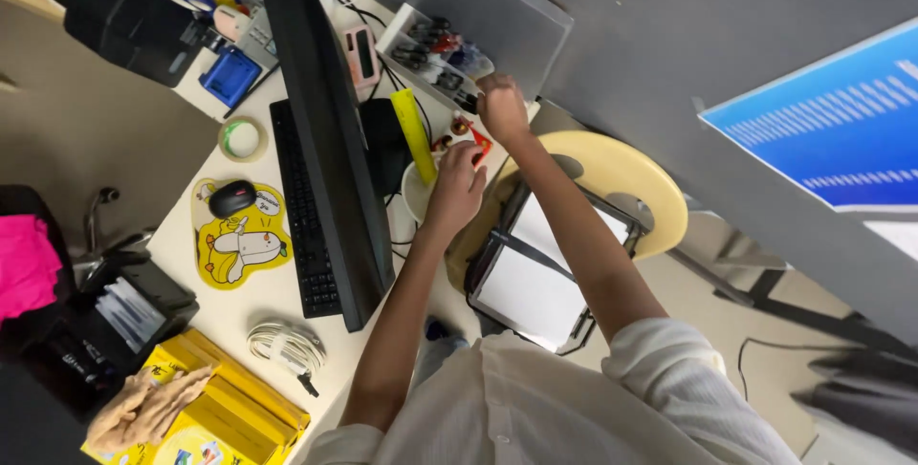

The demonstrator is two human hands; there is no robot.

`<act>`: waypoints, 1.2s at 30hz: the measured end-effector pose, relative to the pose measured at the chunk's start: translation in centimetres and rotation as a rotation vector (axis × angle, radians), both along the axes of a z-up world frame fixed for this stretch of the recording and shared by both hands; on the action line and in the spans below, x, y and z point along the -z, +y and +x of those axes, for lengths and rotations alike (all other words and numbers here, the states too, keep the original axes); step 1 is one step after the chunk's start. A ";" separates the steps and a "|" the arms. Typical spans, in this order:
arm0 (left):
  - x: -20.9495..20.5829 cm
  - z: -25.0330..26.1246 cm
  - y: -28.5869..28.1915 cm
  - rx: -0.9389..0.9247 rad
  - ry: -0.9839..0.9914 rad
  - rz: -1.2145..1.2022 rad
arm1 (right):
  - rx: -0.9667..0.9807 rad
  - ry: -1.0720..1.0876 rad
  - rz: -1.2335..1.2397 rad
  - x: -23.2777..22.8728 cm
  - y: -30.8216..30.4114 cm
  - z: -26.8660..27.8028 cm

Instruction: The person loads sheets of paper into a printer's input tray and then cleans several markers with a cloth. The person first places paper into the top feeder, then loads more sheets into the bottom drawer. Later, the person picks up markers from a desk organizer and wipes them with a cloth.

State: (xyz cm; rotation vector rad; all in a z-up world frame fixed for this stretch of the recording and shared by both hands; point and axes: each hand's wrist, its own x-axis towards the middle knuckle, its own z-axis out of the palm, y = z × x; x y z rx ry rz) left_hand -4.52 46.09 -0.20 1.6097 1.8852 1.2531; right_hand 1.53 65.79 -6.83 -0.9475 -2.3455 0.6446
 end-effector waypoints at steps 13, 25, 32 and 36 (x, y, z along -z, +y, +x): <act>-2.0 -1.3 2.2 -0.087 -0.127 -0.268 | 0.208 0.018 0.016 7.1 2.2 -4.0; -0.2 -1.4 2.3 -0.005 0.131 -0.197 | 0.183 0.089 0.223 -0.8 0.4 0.6; -0.3 -0.3 2.0 -0.043 -0.053 -0.154 | 0.227 0.081 0.227 -8.0 -3.9 6.1; 0.6 1.1 1.4 -0.077 -0.248 -0.126 | 0.272 0.067 0.224 -10.7 -7.3 9.7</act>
